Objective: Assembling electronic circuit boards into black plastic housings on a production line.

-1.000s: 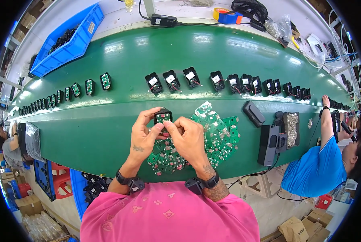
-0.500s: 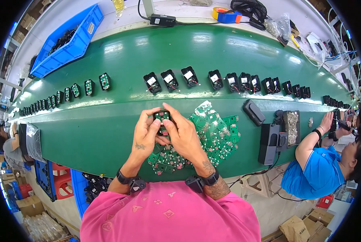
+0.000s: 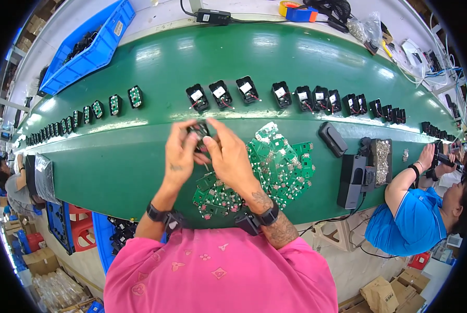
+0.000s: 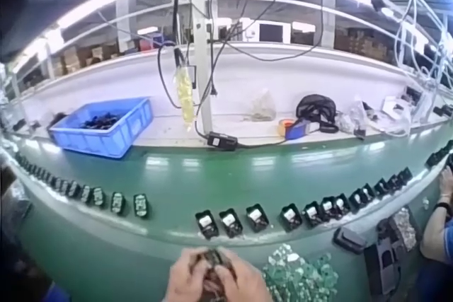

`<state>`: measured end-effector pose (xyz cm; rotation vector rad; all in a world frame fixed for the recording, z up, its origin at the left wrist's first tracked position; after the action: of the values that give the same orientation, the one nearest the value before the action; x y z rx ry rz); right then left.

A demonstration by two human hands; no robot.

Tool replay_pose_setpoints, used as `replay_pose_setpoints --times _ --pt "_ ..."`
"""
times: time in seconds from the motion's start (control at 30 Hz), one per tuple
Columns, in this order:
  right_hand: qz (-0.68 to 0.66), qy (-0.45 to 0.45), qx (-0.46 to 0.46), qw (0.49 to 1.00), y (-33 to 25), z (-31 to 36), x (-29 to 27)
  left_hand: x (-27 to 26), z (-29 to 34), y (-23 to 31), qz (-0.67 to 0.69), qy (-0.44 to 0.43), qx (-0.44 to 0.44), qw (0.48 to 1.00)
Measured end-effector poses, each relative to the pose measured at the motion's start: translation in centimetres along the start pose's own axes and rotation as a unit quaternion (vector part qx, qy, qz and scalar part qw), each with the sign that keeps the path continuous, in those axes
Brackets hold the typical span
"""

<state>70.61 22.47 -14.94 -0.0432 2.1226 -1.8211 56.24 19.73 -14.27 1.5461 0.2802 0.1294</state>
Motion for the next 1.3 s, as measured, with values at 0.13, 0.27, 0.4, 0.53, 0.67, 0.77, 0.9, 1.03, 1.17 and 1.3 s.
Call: replay_pose_setpoints --times 0.13,0.27,0.4,0.53,0.67,0.77,0.9,1.03,1.17,1.3 --pt "0.232 -0.031 -0.131 0.963 0.2 1.2 -2.6 -5.7 -6.0 -0.9 -0.047 0.060 -0.038 0.996" --pt "0.283 -0.196 -0.129 0.930 0.4 3.7 -1.2 -9.0 -11.8 -3.0 -0.055 0.124 0.011 0.991" --pt "0.281 -0.210 -0.157 0.923 1.0 4.5 -0.3 -9.1 -13.3 -3.7 -0.192 0.130 0.001 0.973" --pt "0.271 -0.225 -0.143 0.925 1.1 3.7 -0.4 -9.0 -12.4 -3.4 -0.452 0.268 0.277 0.804" --pt "0.173 -0.140 -0.156 0.962 2.6 3.6 -1.0 -3.2 -9.0 -2.3 -0.441 0.027 0.195 0.876" --pt "0.081 -0.102 -0.131 0.983 1.8 3.6 -2.3 -1.6 -9.8 -3.3 -0.452 0.003 0.156 0.878" --pt "-0.182 -0.072 0.087 0.977 2.2 3.7 -3.9 -0.8 -11.0 -3.6 -0.425 0.000 0.224 0.877" --pt "-0.231 -0.099 0.157 0.955 2.8 3.6 -5.2 -0.5 -8.1 -2.2 -0.269 -0.025 0.146 0.952" --pt "-0.453 -0.108 0.226 0.856 3.9 3.6 -4.9 -0.9 -4.3 -3.3 0.151 -0.075 -0.037 0.985" --pt "-0.569 -0.150 0.166 0.791 2.6 3.6 -5.0 0.0 -1.6 -3.3 0.350 -0.124 -0.108 0.922"
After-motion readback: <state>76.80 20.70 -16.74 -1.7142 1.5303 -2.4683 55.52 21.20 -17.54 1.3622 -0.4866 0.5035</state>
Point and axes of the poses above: each hand's wrist, its own z-axis away from the middle knuckle, its own x-axis out of the palm, y = z × x, the point moved 2 cm from there along -z, towards the middle knuckle, and after that the axes turned 2 degrees about z, right-handed, at the moved point
